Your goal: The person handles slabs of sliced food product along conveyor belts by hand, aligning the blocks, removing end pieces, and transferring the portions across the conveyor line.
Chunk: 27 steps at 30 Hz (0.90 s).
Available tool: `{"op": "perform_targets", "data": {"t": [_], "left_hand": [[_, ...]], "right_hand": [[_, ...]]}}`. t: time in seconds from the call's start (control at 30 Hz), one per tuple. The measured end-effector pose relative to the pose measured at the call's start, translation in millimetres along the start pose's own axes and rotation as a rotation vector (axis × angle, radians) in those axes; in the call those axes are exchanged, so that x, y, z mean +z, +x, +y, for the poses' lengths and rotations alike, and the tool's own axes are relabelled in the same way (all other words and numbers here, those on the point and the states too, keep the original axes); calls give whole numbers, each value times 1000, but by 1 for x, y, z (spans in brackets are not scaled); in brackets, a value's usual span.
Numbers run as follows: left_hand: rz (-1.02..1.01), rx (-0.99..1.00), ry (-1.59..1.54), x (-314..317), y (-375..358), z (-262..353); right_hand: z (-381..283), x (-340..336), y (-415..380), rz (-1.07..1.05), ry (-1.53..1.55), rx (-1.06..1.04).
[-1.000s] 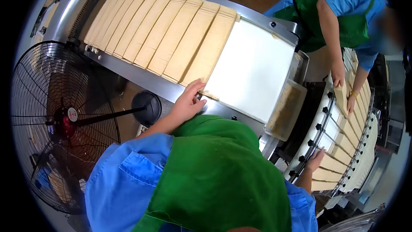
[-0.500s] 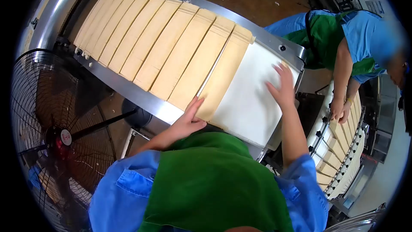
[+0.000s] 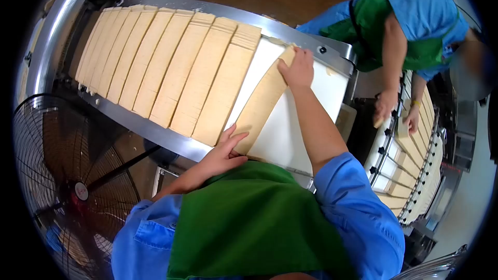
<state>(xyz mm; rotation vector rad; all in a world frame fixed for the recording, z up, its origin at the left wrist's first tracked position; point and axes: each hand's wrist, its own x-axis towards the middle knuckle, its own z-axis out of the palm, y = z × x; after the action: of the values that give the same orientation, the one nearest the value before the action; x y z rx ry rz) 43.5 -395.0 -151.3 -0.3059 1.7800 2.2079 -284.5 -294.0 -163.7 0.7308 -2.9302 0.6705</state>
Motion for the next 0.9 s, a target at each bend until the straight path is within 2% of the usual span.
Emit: {"op": "perform_targets", "data": {"t": [0.07,0.1,0.17,0.23,0.3,0.37,0.4,0.43,0.47,0.5,0.53,0.57,0.63,0.7,0.73,0.8,0.83,0.9], "left_hand": [[-14,-20,373,8,12,12],[-36,-11,387,13,20,16],[-56,52,614,22,35,24],[-75,60,791,31,48,40],[-87,80,862,33,56,45],[-7,259,1062,28,63,28],[24,150,1147,32,65,31],[-12,176,1167,38,69,28],[177,38,1218,47,75,20],[369,-96,1258,58,79,17],[382,-127,1285,66,83,19],[395,-154,1314,75,88,21],[377,-31,1367,89,95,17],[365,49,1355,120,101,15],[320,79,1372,136,102,6],[408,357,1275,168,114,-6],[382,375,1288,191,121,-3],[381,528,1203,253,120,4]], "right_hand": [[42,-21,-15,80,-105,73],[59,-36,-22,100,-110,93],[90,-64,-41,52,-155,159],[124,-81,-60,104,-166,165],[146,-105,-85,67,-239,287],[153,-131,-113,86,-254,293],[158,-141,-125,-80,-69,426],[162,-148,-136,-240,129,551],[195,-109,-154,-122,309,548],[194,-109,-164,-204,431,627],[166,-142,-185,-230,541,563],[167,-138,-202,-131,602,411],[175,-142,-228,-159,185,120],[186,-156,-251,-203,154,329],[196,-168,-271,-108,177,321],[214,-201,-307,61,186,302],[223,-227,-322,82,190,326],[249,-277,-361,234,98,237]]}}
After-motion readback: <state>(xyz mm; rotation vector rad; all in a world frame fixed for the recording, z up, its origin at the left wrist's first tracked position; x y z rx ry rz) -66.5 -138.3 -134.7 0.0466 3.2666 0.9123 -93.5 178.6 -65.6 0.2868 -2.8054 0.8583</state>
